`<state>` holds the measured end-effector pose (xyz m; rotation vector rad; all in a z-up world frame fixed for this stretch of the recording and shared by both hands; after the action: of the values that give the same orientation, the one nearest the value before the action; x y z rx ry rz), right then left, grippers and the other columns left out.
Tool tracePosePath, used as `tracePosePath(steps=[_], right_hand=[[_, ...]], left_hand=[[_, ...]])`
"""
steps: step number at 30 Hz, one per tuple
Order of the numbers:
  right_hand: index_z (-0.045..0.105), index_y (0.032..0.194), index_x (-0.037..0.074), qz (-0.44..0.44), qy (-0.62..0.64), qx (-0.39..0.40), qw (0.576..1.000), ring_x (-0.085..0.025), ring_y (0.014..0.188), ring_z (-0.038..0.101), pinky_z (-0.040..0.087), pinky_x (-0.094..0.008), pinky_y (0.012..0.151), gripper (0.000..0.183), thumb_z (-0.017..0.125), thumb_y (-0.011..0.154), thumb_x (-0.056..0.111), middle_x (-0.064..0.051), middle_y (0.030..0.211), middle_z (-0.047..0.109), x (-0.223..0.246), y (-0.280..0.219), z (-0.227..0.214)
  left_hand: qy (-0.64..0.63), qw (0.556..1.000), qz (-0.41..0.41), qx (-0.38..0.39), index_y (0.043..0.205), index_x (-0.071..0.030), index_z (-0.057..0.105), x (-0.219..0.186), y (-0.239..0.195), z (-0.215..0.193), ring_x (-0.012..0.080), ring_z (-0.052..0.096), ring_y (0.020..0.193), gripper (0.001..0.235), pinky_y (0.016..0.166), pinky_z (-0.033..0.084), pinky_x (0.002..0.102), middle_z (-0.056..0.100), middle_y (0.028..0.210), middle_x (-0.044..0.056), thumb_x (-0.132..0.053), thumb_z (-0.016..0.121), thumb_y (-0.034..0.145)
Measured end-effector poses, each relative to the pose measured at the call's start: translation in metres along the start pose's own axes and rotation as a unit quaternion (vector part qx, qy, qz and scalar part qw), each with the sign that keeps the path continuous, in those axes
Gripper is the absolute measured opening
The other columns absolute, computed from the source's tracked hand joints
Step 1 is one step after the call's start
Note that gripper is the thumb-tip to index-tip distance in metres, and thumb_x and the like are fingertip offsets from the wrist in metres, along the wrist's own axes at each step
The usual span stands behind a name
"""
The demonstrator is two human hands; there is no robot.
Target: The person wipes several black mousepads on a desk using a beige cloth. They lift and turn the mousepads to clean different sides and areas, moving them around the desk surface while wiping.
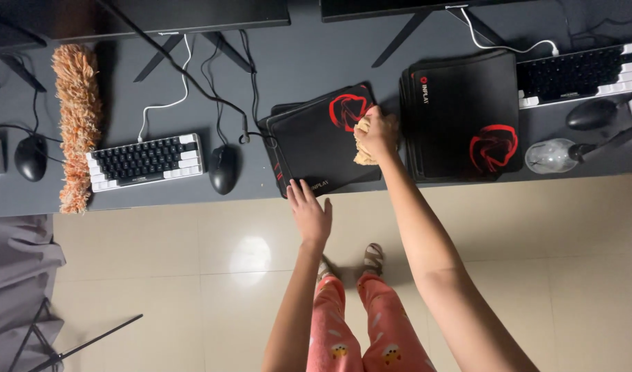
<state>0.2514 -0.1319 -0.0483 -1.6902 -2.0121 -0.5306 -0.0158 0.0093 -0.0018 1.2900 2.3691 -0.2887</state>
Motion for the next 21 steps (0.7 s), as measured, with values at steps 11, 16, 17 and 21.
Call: tracePosePath(steps=[11,16,17,21], right_hand=[[0.058,0.12,0.018,-0.054,0.003,0.072,0.996,-0.042,0.115,0.055,0.049,-0.051,0.095,0.057,0.087,0.072,0.027,-0.02,0.122,0.055,-0.01,0.002,-0.017],[0.044,0.15,0.017,-0.166,0.102,0.103,0.975,-0.042,0.13,0.052,0.048,-0.047,0.105,0.093,0.08,0.065,0.01,-0.021,0.142,0.052,0.031,-0.003,-0.081],[0.035,0.154,0.015,-0.175,0.166,0.137,0.961,-0.041,0.136,0.044,0.044,-0.047,0.108,0.102,0.083,0.064,0.01,-0.022,0.151,0.043,0.037,-0.003,-0.091],[0.022,0.16,0.011,-0.2,0.269,0.215,0.917,-0.032,0.147,0.038,0.037,-0.042,0.118,0.116,0.093,0.068,0.011,-0.016,0.159,0.036,0.032,-0.001,-0.133]], left_hand=[[-0.19,0.965,-0.181,-0.017,0.132,-0.002,0.06,0.03,0.053,0.03,0.038,0.066,0.102,0.045,0.091,0.053,0.041,0.066,0.116,0.024,-0.014,0.071,0.09],[-0.163,0.974,0.084,-0.131,0.129,0.002,0.057,-0.079,0.068,-0.039,0.0462,0.063,0.109,0.035,0.09,0.055,0.044,0.06,0.135,0.029,0.003,0.056,0.094],[-0.2,0.97,0.096,-0.095,0.131,0.0,0.058,-0.109,0.067,-0.064,0.0449,0.065,0.108,0.039,0.089,0.055,0.045,0.063,0.131,0.026,0.005,0.053,0.092],[-0.245,0.955,0.155,-0.063,0.126,-0.004,0.064,-0.188,0.063,-0.135,0.0424,0.067,0.103,0.039,0.086,0.055,0.044,0.068,0.117,0.02,0.006,0.051,0.091]])
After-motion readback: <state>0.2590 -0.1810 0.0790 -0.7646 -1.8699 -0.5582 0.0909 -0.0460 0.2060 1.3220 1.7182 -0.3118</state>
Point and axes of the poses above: each hand's wrist, its own y-axis towards the middle knuckle, its own z-axis out of the palm, x = y × z, the point moved 10 cm from there along y, towards the middle knuckle
